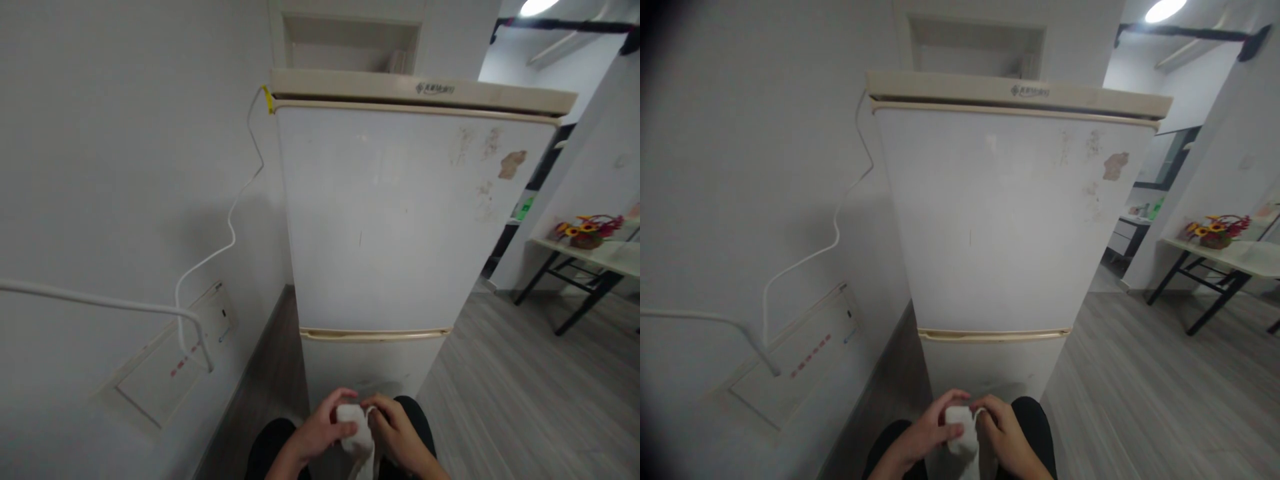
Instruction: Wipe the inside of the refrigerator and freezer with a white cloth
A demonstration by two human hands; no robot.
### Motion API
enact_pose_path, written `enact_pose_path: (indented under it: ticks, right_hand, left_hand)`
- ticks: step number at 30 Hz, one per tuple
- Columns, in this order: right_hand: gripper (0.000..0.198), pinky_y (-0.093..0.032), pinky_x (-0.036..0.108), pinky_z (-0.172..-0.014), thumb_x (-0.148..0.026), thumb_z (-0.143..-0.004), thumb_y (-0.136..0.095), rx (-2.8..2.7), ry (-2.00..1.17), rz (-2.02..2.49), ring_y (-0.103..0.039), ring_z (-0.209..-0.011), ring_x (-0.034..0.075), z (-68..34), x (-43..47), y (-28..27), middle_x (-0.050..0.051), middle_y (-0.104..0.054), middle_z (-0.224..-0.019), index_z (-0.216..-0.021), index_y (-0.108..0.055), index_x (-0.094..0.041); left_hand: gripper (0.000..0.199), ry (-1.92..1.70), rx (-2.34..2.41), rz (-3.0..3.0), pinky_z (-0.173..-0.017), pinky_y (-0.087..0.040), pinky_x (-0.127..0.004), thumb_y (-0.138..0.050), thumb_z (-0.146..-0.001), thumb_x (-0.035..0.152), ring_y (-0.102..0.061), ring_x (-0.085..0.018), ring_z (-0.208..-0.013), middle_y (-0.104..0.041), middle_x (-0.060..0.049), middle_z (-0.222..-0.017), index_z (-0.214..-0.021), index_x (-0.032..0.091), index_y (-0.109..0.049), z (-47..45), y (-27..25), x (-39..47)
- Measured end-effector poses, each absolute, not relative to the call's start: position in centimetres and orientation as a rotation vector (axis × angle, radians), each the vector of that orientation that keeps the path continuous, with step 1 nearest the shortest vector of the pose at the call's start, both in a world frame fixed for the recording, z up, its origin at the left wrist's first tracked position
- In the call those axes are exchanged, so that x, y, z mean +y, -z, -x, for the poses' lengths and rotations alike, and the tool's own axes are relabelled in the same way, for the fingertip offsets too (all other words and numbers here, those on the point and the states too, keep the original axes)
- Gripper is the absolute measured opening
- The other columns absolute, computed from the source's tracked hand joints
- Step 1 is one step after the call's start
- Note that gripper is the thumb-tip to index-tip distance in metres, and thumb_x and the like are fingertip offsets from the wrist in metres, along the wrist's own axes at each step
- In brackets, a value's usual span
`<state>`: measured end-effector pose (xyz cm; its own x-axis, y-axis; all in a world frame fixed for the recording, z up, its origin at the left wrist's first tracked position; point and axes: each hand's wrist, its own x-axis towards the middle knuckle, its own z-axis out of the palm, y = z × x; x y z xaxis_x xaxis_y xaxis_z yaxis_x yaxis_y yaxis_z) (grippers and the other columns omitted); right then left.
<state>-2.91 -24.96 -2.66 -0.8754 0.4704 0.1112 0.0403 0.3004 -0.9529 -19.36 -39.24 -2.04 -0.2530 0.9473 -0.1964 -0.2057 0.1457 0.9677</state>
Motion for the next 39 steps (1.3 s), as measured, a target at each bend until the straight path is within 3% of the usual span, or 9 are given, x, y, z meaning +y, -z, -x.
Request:
enact_pose_path:
  ticks: [4, 7, 12, 15, 17, 22, 27, 34, 39]
  right_hand:
    - [0.027, -0.044, 0.03, -0.081, -0.022, -0.091, -0.044, -2.279, -1.353, 0.582, -0.064, -0.088, 0.021, 3.8, -24.7, 3.1, 0.006, -0.07, -0.092, -0.096, -0.07, -0.017]
    - [0.024, -0.044, 0.03, -0.077, -0.022, -0.091, -0.043, -2.307, -1.31, 0.623, -0.063, -0.083, 0.02, 4.1, -24.7, 4.2, 0.006, -0.068, -0.086, -0.09, -0.066, -0.018]
    - [0.019, -0.048, 0.036, -0.09, -0.025, -0.09, -0.052, -2.242, -1.113, 0.602, -0.062, -0.1, 0.025, 3.8, -25.8, 4.5, 0.01, -0.066, -0.102, -0.102, -0.066, -0.02]
    - [0.016, -0.051, 0.033, -0.083, -0.032, -0.095, -0.052, -2.264, -1.278, 0.487, -0.063, -0.09, 0.022, 3.8, -27.0, 3.7, 0.008, -0.065, -0.095, -0.095, -0.062, -0.019]
    - [0.021, -0.051, 0.031, -0.079, -0.039, -0.094, -0.057, -2.325, -1.478, 0.418, -0.064, -0.084, 0.02, 4.0, -27.9, 3.7, 0.006, -0.067, -0.091, -0.096, -0.064, -0.019]
    - [0.047, -0.055, 0.041, -0.089, -0.044, -0.085, -0.067, -2.283, -1.664, 0.439, -0.069, -0.097, 0.029, 5.4, -29.5, 5.9, 0.01, -0.074, -0.113, -0.126, -0.069, -0.022]
    - [0.038, -0.05, 0.046, -0.105, -0.05, -0.095, -0.055, -2.167, -1.655, 0.514, -0.067, -0.108, 0.032, 6.1, -29.4, 6.5, 0.012, -0.074, -0.109, -0.105, -0.074, -0.018]
    - [0.019, -0.055, 0.036, -0.088, -0.025, -0.092, -0.054, -2.207, -0.998, 0.251, -0.065, -0.095, 0.023, 4.5, -28.9, 5.8, 0.011, -0.069, -0.099, -0.102, -0.069, -0.02]
    - [0.032, -0.057, 0.033, -0.08, -0.044, -0.095, -0.056, -2.256, -1.599, 0.241, -0.067, -0.091, 0.024, 4.8, -30.8, 6.7, 0.011, -0.071, -0.092, -0.103, -0.075, -0.019]
  left_hand:
    - [0.036, -1.447, 1.585, -0.926, -0.079, -0.043, -0.028, -0.077, -0.077, 0.049, -0.058, -0.019, -0.085, -0.064, -0.001, -0.087, -0.095, 0.019, -0.066, 19.2, 1.8, -38.6]
    - [0.032, -1.53, 1.817, -0.947, -0.078, -0.043, -0.029, -0.067, -0.085, 0.052, -0.056, -0.019, -0.082, -0.06, 0.0, -0.079, -0.08, 0.02, -0.06, 19.5, 1.5, -38.4]
    - [0.037, -1.638, 1.883, -0.95, -0.079, -0.044, -0.028, -0.056, -0.093, 0.059, -0.056, -0.02, -0.083, -0.058, 0.0, -0.082, -0.088, 0.022, -0.057, 20.0, 0.7, -39.1]
    - [0.04, -1.684, 1.873, -0.929, -0.078, -0.044, -0.028, -0.054, -0.093, 0.062, -0.056, -0.019, -0.081, -0.057, 0.0, -0.083, -0.095, 0.022, -0.058, 19.7, 0.4, -39.2]
    - [0.04, -1.694, 1.852, -0.922, -0.078, -0.044, -0.028, -0.054, -0.093, 0.062, -0.056, -0.019, -0.081, -0.058, 0.0, -0.083, -0.096, 0.022, -0.059, 19.3, 0.3, -39.2]
    - [0.037, -1.619, 1.807, -0.994, -0.074, -0.044, -0.027, -0.057, -0.094, 0.058, -0.054, -0.018, -0.079, -0.056, 0.0, -0.081, -0.089, 0.022, -0.056, 18.6, 1.1, -39.2]
    - [0.036, -1.679, 1.885, -0.96, -0.072, -0.043, -0.026, -0.054, -0.095, 0.058, -0.053, -0.017, -0.076, -0.055, 0.001, -0.08, -0.088, 0.023, -0.055, 19.5, 2.3, -40.1]
    - [0.035, -1.646, 2.062, -1.022, -0.07, -0.043, -0.026, -0.048, -0.099, 0.055, -0.055, -0.016, -0.072, -0.055, 0.003, -0.075, -0.089, 0.023, -0.054, 19.1, 1.2, -40.5]
    - [0.017, -1.116, 2.122, -1.402, -0.081, -0.046, -0.03, -0.05, -0.099, 0.031, -0.067, -0.02, -0.09, -0.071, -0.002, -0.096, -0.101, 0.025, -0.066, 16.0, -2.1, -39.4]
